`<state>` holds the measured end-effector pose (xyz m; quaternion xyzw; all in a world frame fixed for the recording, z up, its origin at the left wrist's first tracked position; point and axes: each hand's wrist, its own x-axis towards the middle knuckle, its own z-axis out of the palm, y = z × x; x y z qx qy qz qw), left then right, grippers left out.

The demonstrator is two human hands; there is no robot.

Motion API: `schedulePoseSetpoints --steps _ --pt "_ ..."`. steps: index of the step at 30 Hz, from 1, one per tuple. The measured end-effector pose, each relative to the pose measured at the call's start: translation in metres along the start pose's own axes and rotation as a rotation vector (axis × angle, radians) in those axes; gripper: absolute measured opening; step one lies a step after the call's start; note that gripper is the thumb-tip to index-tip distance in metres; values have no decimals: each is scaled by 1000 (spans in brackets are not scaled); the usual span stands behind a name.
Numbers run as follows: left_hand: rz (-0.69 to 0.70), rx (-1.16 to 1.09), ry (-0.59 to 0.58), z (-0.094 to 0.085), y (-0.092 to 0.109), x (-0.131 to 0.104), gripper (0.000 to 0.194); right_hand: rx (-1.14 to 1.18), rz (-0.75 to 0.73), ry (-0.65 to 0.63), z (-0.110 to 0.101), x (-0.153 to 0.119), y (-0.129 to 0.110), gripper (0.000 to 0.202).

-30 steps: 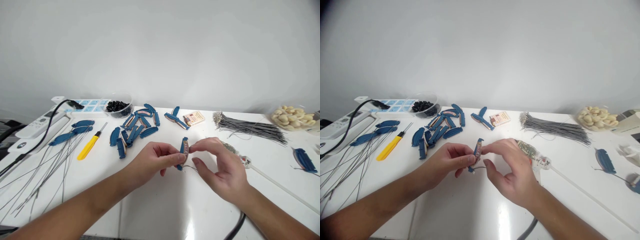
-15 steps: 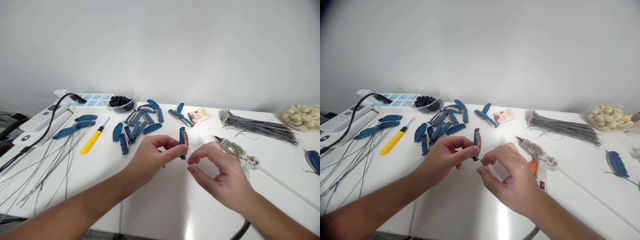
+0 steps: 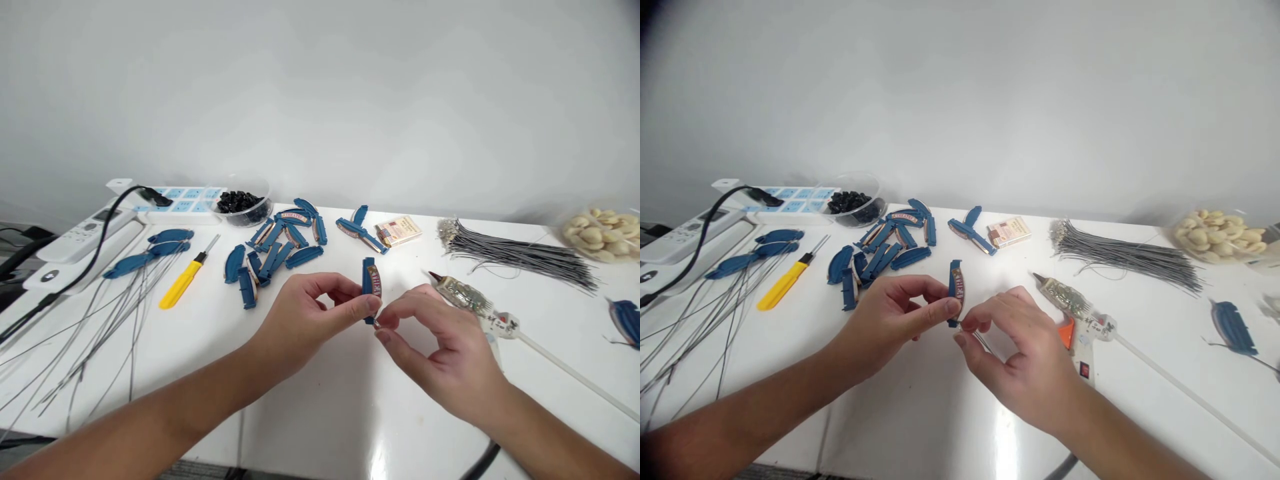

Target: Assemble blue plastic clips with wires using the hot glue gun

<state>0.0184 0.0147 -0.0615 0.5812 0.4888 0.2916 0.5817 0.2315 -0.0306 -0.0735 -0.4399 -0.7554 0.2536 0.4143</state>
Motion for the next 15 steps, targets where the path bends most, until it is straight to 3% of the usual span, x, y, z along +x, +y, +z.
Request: schedulePoseSetpoints --steps 15 --pt "23 20 20 2 3 -1 26 7 9 -4 -1 0 0 10"
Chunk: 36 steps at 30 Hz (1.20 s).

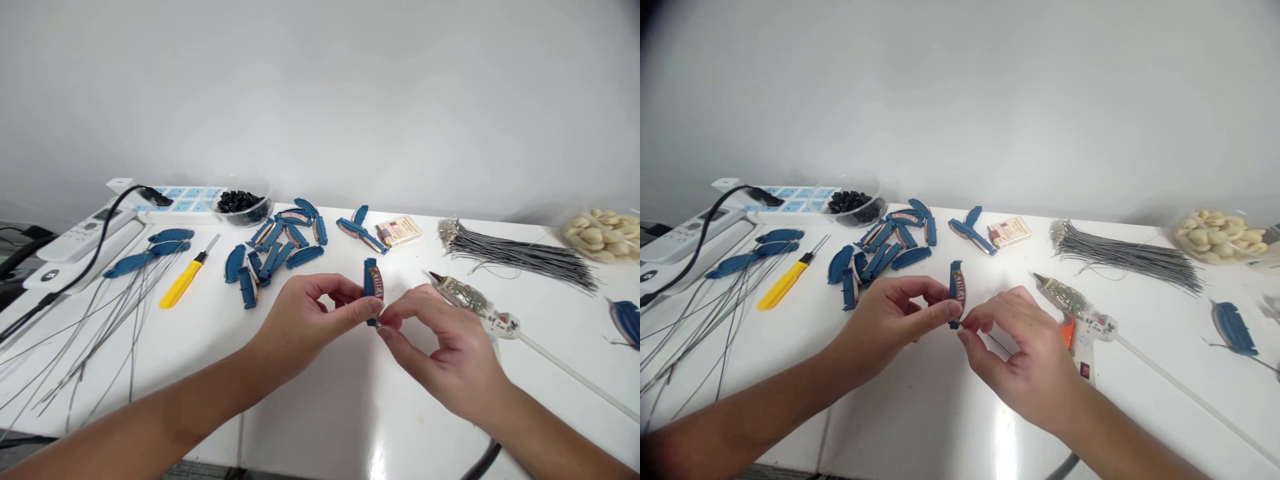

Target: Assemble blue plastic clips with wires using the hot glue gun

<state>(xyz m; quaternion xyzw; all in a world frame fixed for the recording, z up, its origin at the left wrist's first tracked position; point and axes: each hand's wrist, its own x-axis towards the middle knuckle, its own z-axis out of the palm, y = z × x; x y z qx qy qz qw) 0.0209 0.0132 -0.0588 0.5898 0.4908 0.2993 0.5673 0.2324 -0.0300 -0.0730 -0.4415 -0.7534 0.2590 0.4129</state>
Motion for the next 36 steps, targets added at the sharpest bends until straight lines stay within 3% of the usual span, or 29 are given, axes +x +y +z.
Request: schedulePoseSetpoints --steps 21,36 --pt "-34 -9 14 0 11 -3 26 -17 -21 34 0 -1 3 12" --pt "16 -32 25 1 2 -6 28 37 -26 86 5 -4 2 18"
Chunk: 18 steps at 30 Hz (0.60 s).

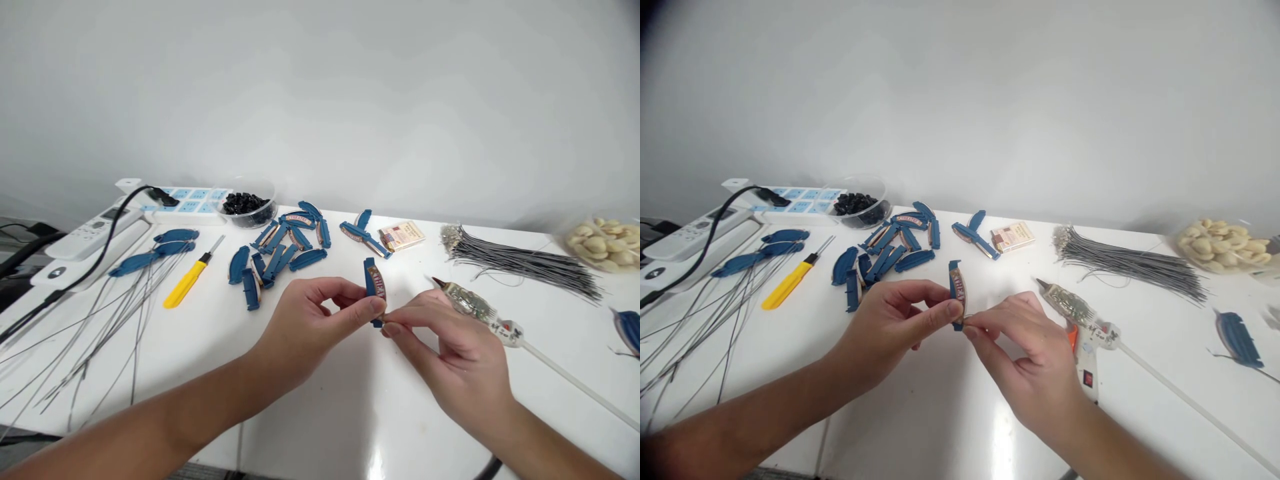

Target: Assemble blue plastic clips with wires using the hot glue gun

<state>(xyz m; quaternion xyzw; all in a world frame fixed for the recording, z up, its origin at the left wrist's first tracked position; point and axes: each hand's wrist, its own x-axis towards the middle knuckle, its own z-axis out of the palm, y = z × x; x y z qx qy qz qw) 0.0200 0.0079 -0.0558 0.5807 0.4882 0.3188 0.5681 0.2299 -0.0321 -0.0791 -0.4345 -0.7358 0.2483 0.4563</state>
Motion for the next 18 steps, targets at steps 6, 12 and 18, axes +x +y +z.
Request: schedulePoseSetpoints --steps 6,12,18 --pt "4 -7 -1 -1 0 0 23 1 -24 -7 0 1 0 19" --pt "19 -4 6 -1 0 0 16 -42 -53 -17 0 1 0 18" --pt "32 -8 15 0 0 -1 13 -66 -63 -12 1 1 -1 19"
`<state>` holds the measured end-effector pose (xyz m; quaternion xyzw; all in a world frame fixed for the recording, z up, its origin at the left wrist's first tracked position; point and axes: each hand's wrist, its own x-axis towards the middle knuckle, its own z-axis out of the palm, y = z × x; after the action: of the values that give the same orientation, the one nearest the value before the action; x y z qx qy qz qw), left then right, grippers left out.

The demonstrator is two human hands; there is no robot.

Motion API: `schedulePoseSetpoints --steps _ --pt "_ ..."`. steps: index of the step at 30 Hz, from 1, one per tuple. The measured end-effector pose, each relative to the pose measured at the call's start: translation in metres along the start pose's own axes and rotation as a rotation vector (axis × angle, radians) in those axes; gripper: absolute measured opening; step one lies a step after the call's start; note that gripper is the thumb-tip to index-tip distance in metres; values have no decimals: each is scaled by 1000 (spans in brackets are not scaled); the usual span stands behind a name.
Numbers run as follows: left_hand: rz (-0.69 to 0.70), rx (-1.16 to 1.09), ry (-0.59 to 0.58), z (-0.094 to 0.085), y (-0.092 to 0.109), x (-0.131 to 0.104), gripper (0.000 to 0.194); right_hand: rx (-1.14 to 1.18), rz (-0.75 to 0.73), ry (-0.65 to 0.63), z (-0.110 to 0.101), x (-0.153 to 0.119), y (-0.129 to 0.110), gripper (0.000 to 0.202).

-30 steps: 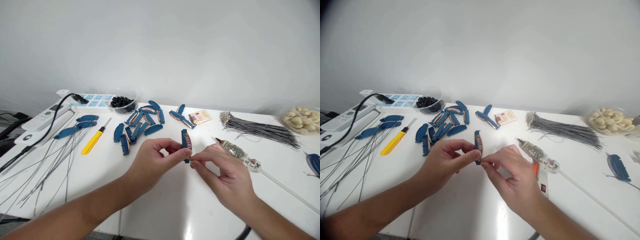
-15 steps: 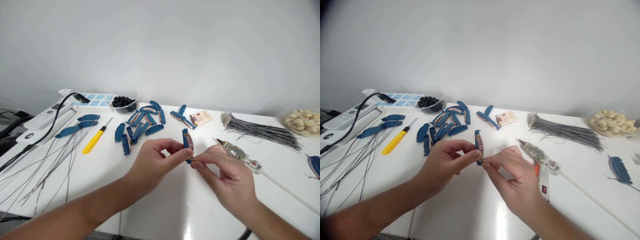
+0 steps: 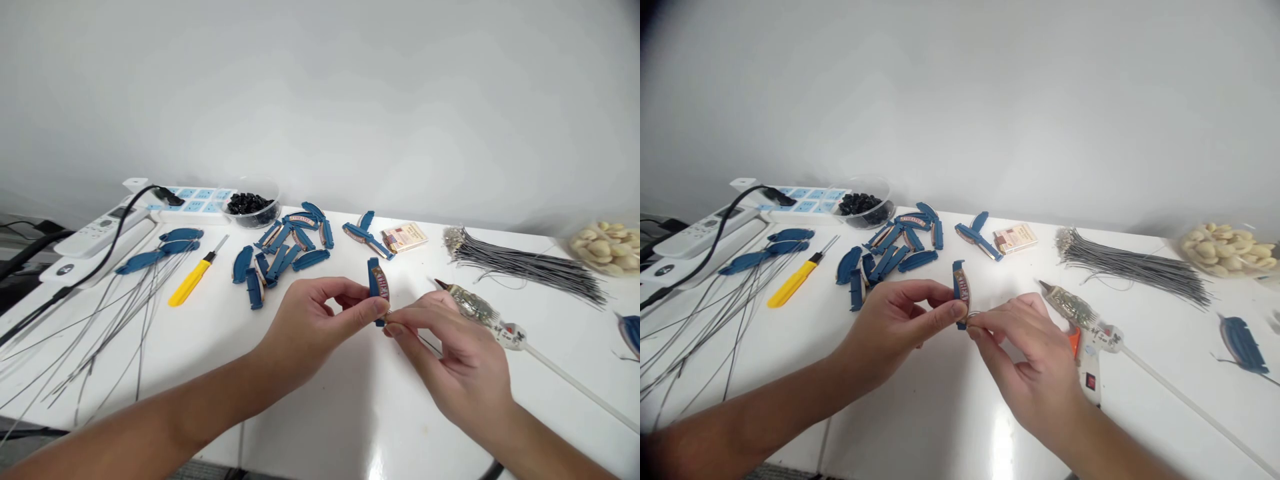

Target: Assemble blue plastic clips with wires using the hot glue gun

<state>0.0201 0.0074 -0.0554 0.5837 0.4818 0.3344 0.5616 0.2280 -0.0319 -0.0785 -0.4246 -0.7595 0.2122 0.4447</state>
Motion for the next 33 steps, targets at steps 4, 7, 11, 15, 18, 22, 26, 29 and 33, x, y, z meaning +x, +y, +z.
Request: schedulePoseSetpoints --steps 4,7,11,15,18,22,26,29,33 --pt "11 2 13 0 1 0 19 -17 -5 2 0 -1 0 18" --pt "3 19 13 -1 0 0 27 -64 -29 0 -1 -1 0 16" --pt "-19 10 4 -2 0 2 27 -135 -75 -10 -4 -1 1 19" --pt "-54 -5 -12 -3 1 4 28 -154 -86 10 -8 1 2 19" --pt "-83 -17 -38 -4 2 6 30 -93 77 -25 -13 3 4 11" --pt "-82 -44 -112 -7 0 7 31 40 344 -218 -16 6 6 19" --pt "-77 -80 -145 -6 -4 8 27 84 375 -272 -15 7 5 20" --pt "-57 -63 -183 -5 -7 9 26 53 331 -262 -13 6 2 22" --pt "-27 -39 -221 -3 -9 10 24 32 312 -272 -12 6 0 21"
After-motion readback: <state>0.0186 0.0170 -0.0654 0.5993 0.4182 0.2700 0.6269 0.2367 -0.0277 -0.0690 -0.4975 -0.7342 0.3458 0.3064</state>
